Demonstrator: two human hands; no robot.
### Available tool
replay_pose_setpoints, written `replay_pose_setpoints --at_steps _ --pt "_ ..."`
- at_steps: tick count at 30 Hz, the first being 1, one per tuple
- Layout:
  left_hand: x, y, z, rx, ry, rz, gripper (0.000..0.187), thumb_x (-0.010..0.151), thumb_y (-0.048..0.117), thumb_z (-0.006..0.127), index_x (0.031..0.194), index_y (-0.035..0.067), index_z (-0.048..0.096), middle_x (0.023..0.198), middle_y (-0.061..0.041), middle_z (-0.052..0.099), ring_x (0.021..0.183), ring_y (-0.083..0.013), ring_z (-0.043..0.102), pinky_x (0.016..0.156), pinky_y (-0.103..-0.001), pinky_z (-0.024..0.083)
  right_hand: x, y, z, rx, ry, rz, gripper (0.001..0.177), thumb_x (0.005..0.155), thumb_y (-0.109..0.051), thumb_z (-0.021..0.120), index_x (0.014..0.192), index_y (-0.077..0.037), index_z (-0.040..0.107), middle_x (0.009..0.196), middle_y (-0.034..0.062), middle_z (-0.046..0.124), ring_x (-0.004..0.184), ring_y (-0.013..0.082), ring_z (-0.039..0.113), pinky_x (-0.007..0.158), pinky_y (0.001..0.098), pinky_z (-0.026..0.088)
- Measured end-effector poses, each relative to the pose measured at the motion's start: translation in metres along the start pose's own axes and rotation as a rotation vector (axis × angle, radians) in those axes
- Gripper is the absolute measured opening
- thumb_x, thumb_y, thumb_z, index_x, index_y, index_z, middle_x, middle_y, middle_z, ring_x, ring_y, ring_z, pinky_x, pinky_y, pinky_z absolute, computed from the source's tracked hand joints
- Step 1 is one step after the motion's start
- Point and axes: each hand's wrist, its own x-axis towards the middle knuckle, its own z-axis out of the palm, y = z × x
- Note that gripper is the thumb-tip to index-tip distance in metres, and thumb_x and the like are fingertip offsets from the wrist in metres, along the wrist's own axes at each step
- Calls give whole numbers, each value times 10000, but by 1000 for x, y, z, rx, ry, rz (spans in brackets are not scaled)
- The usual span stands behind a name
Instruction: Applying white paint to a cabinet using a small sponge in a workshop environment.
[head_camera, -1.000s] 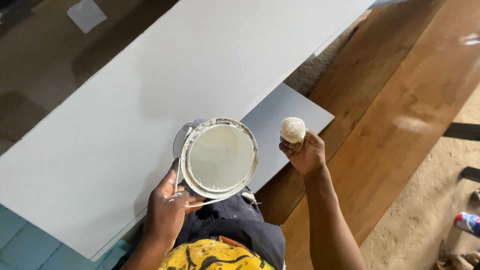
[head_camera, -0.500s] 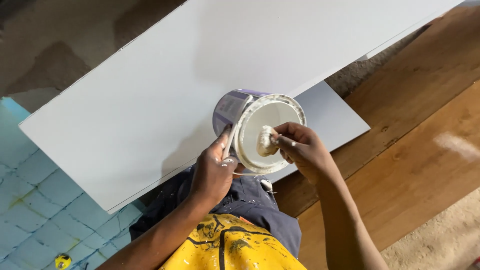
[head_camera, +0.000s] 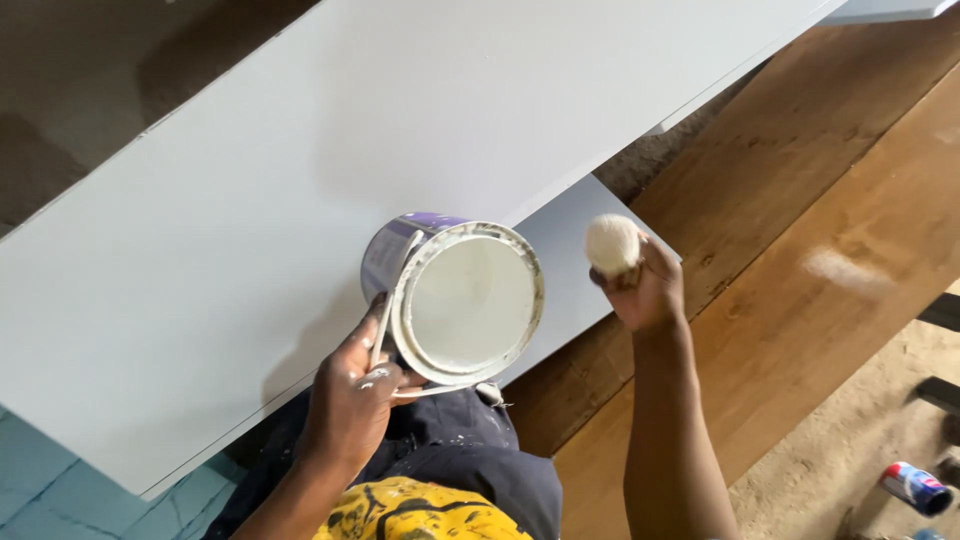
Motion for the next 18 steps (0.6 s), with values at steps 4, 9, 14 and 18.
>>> replay_pose_setpoints --at_steps 4,9,14,18 --pt "2 4 1 -42 36 -110 898 788 -80 409 1626 241 379 1461 -111 641 1083 -336 761 924 -471 637 65 25 -11 120 55 -60 227 900 -174 647 1095 -61 619 728 88 607 577 158 566 577 310 486" --pt "5 -6 0 -6 46 -106 878 793 -56 417 1607 274 408 1562 22 577 1042 -303 800 838 -453 647 71 24 34 -411 151 -366 103 967 -112 617 1060 -86 651 640 -9 484 579 69 408 552 224 373" --pt "3 -4 7 -126 82 -229 890 792 -91 405 1610 254 473 1365 -93 711 1032 -323 761 903 -492 612 106 21 40 -1091 314 -726 261 922 -205 656 1161 -108 691 1209 102 702 1118 257 606 928 394 507" --pt "10 -13 11 -227 88 -255 924 752 -97 399 1615 229 458 1406 -124 657 966 -366 707 900 -556 605 132 41 21 -1301 101 -1180 56 958 -94 730 947 -149 734 822 55 708 715 220 559 619 365 465"
